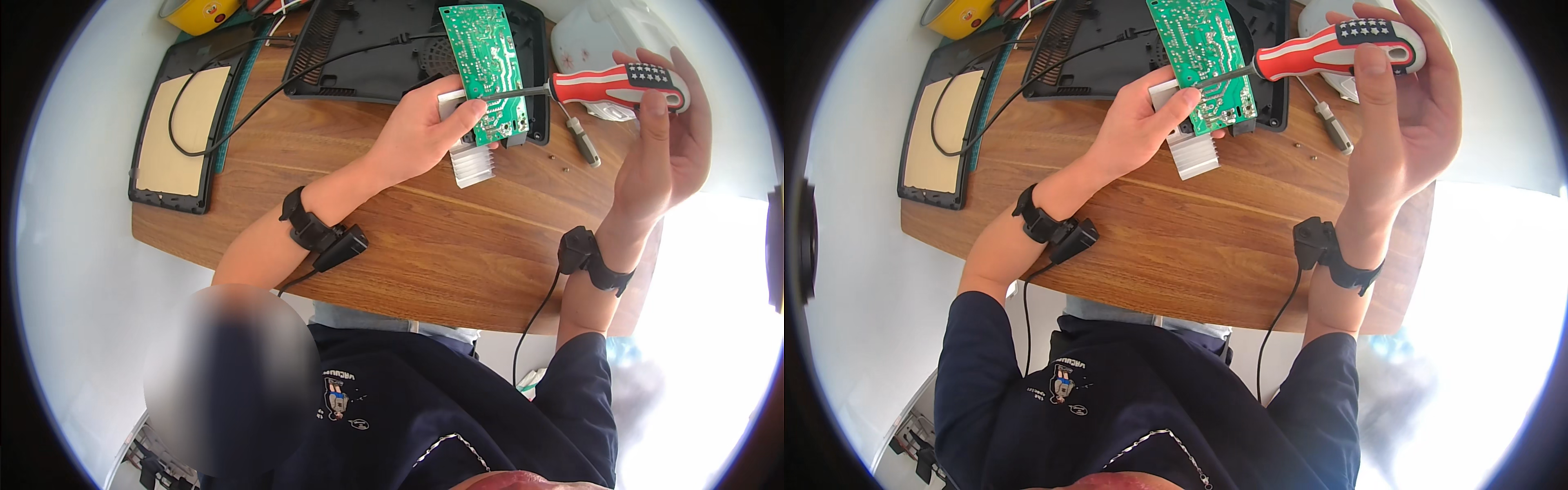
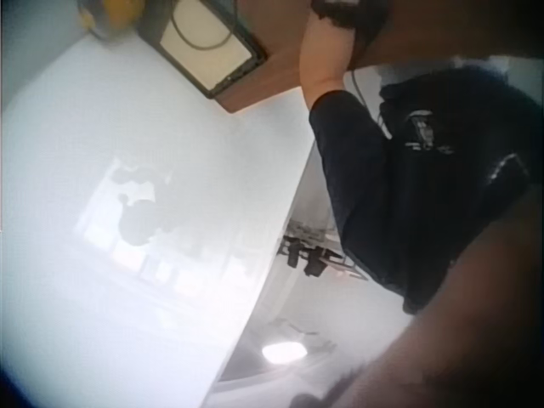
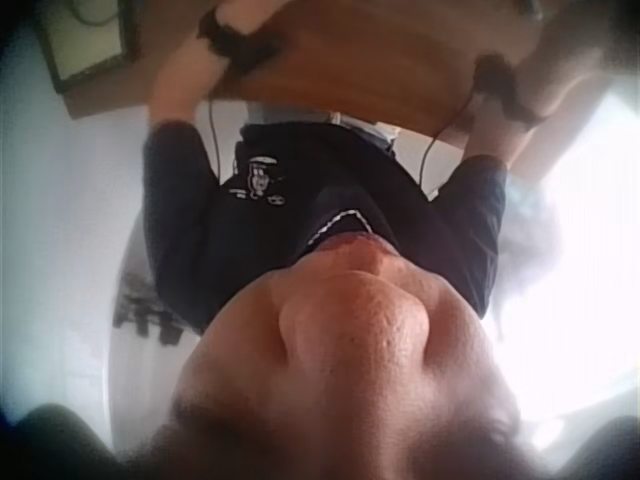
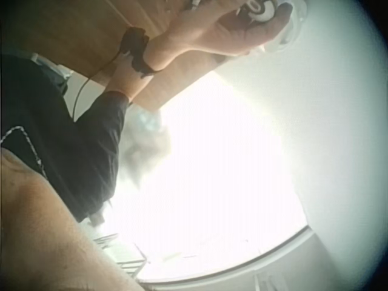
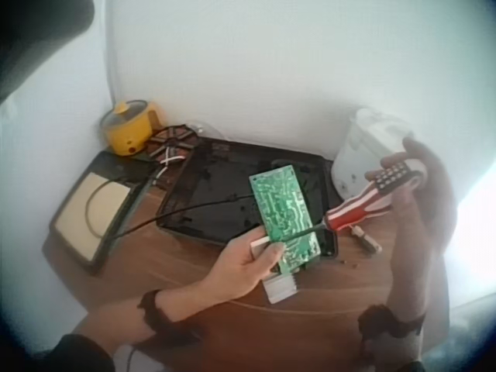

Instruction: The person attaches a metal heatsink to a green circuit board using a screwdriver. They align the heatsink, insert screws, and tighten them while repeatedly flipping the board to access both sides.

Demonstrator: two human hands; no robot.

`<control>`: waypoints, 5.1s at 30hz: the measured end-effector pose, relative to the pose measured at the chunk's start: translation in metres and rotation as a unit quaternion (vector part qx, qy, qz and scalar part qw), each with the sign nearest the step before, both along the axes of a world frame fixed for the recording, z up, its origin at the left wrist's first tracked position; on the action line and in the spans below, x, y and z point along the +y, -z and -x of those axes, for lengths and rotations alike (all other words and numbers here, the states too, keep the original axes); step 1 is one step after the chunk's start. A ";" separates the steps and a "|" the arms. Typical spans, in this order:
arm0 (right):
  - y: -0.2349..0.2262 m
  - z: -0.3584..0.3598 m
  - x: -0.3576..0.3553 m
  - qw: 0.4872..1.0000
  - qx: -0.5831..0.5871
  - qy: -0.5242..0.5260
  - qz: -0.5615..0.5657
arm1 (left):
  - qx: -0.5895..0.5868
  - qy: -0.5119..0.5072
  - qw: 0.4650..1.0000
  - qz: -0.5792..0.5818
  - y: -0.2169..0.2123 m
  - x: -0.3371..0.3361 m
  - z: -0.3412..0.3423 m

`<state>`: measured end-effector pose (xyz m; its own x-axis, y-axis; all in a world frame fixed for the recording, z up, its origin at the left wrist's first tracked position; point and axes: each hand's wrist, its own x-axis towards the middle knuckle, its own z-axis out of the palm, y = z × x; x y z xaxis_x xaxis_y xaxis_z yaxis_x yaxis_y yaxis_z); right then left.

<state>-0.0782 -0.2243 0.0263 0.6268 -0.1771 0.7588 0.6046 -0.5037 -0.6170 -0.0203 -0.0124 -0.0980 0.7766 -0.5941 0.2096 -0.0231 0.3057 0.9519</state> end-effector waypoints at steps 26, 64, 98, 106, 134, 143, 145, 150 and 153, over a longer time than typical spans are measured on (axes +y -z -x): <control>-0.006 -0.005 -0.044 0.996 0.017 0.049 -0.069 | 0.037 0.022 0.997 0.061 -0.006 -0.001 -0.001; 0.011 -0.016 -0.076 0.919 0.119 0.323 0.190 | 0.078 -0.024 0.996 0.046 -0.010 -0.005 0.006; 0.008 -0.016 -0.038 0.983 0.108 0.150 -0.021 | 0.056 -0.013 0.997 0.041 -0.007 -0.004 0.005; -0.004 -0.008 -0.061 0.989 0.019 0.138 -0.055 | 0.066 -0.008 0.997 0.046 -0.007 -0.007 0.005; 0.121 0.108 -0.124 0.938 0.241 0.208 0.134 | 0.054 -0.039 0.998 0.009 -0.010 -0.004 0.007; 0.108 0.108 -0.114 0.868 0.345 0.232 0.271 | 0.056 -0.021 0.998 0.022 -0.004 -0.003 0.004; 0.101 0.107 -0.112 0.846 0.362 0.228 0.317 | 0.052 -0.022 0.998 0.024 -0.004 -0.003 0.003; 0.086 0.099 -0.108 0.833 0.357 0.207 0.369 | 0.049 -0.020 0.998 0.028 -0.003 -0.003 0.004; 0.080 0.091 -0.103 0.838 0.326 0.205 0.388 | 0.053 -0.022 0.998 0.029 -0.005 -0.004 0.005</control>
